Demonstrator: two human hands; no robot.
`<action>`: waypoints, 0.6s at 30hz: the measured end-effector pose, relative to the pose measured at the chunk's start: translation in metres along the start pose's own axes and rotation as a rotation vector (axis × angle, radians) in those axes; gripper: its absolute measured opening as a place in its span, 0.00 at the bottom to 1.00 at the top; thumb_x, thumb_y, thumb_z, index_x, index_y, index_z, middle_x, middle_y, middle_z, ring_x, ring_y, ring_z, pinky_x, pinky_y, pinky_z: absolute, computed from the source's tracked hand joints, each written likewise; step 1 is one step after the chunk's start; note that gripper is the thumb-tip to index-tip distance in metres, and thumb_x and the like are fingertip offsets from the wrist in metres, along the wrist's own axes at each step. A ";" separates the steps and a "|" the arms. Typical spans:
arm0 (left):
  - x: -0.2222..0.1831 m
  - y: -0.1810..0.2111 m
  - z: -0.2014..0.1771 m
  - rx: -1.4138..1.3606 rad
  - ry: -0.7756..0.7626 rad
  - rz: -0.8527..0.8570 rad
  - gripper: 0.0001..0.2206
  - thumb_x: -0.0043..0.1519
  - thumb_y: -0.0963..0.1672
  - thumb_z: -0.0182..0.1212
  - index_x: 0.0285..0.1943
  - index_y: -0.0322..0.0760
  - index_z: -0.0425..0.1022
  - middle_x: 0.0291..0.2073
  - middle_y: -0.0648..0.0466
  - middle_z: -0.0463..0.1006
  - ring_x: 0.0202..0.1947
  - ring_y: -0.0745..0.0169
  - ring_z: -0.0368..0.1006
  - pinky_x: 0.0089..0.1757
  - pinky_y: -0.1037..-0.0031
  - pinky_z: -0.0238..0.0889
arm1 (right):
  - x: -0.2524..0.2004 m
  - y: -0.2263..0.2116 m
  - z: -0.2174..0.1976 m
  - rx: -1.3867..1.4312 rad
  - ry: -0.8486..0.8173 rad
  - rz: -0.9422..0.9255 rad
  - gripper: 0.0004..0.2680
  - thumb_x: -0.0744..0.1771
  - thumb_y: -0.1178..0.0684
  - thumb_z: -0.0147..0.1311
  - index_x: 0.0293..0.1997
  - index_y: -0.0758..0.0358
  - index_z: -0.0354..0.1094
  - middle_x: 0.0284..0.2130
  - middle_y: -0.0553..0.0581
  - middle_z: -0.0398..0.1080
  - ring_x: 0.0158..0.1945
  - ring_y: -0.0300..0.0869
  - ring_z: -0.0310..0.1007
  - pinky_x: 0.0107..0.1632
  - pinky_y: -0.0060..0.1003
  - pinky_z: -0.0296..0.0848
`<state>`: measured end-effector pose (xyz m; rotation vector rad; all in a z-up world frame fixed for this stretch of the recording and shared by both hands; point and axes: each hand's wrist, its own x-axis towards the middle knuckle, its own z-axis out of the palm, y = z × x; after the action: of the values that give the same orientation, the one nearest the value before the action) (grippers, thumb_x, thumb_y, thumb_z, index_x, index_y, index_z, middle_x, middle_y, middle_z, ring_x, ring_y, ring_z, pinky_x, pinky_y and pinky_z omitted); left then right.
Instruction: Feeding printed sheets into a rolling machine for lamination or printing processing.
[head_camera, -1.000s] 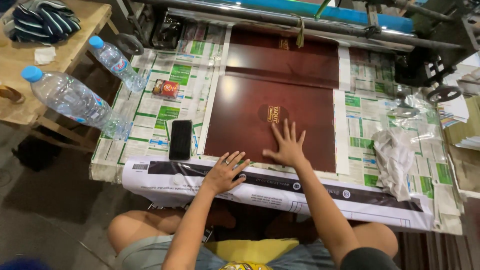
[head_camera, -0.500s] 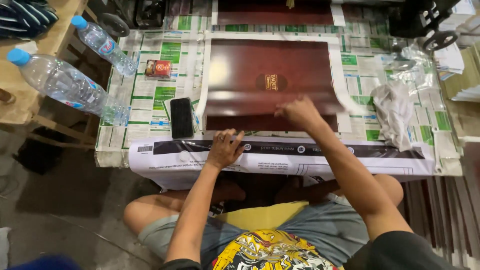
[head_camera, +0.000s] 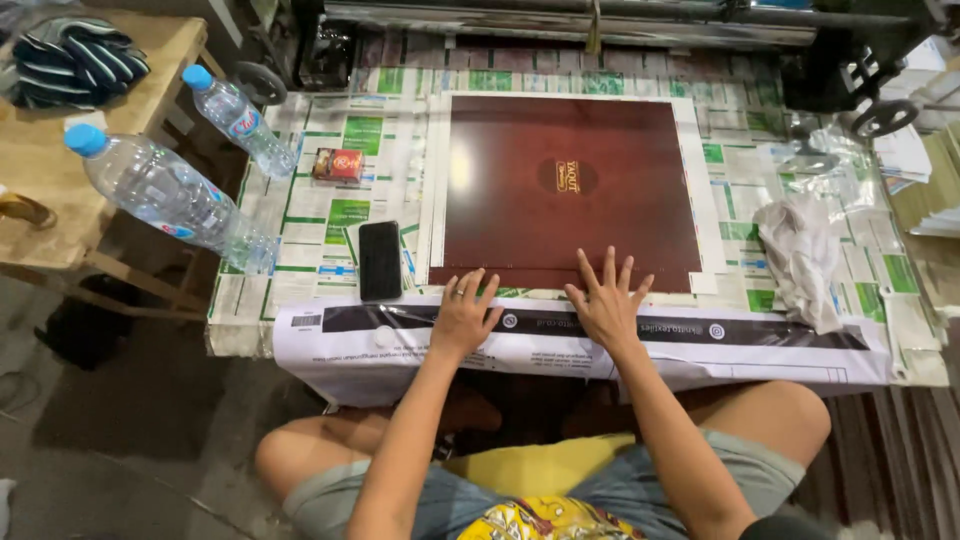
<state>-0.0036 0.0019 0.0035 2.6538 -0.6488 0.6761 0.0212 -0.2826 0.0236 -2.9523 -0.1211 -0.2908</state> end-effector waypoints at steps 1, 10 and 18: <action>0.000 0.003 -0.005 -0.008 -0.013 -0.005 0.25 0.64 0.52 0.58 0.67 0.39 0.70 0.62 0.42 0.68 0.63 0.45 0.63 0.63 0.49 0.53 | -0.005 0.003 0.001 -0.001 -0.015 0.005 0.26 0.69 0.31 0.41 0.79 0.34 0.43 0.78 0.64 0.38 0.78 0.66 0.32 0.66 0.81 0.26; 0.004 0.004 -0.018 -0.057 -0.032 -0.022 0.24 0.65 0.52 0.58 0.68 0.40 0.70 0.63 0.44 0.67 0.65 0.47 0.62 0.64 0.51 0.52 | 0.055 0.019 0.009 -0.040 -0.216 0.061 0.30 0.67 0.23 0.34 0.79 0.31 0.35 0.77 0.64 0.29 0.77 0.69 0.23 0.64 0.83 0.22; 0.008 0.002 -0.016 -0.052 -0.057 -0.027 0.23 0.64 0.51 0.60 0.66 0.39 0.71 0.62 0.44 0.67 0.63 0.45 0.62 0.63 0.50 0.54 | 0.121 0.028 0.018 -0.046 -0.263 0.059 0.32 0.65 0.19 0.34 0.79 0.29 0.33 0.78 0.63 0.26 0.78 0.67 0.22 0.65 0.82 0.19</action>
<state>-0.0043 0.0037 0.0220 2.6372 -0.6365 0.5697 0.1454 -0.2995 0.0255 -3.0184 -0.0619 0.1054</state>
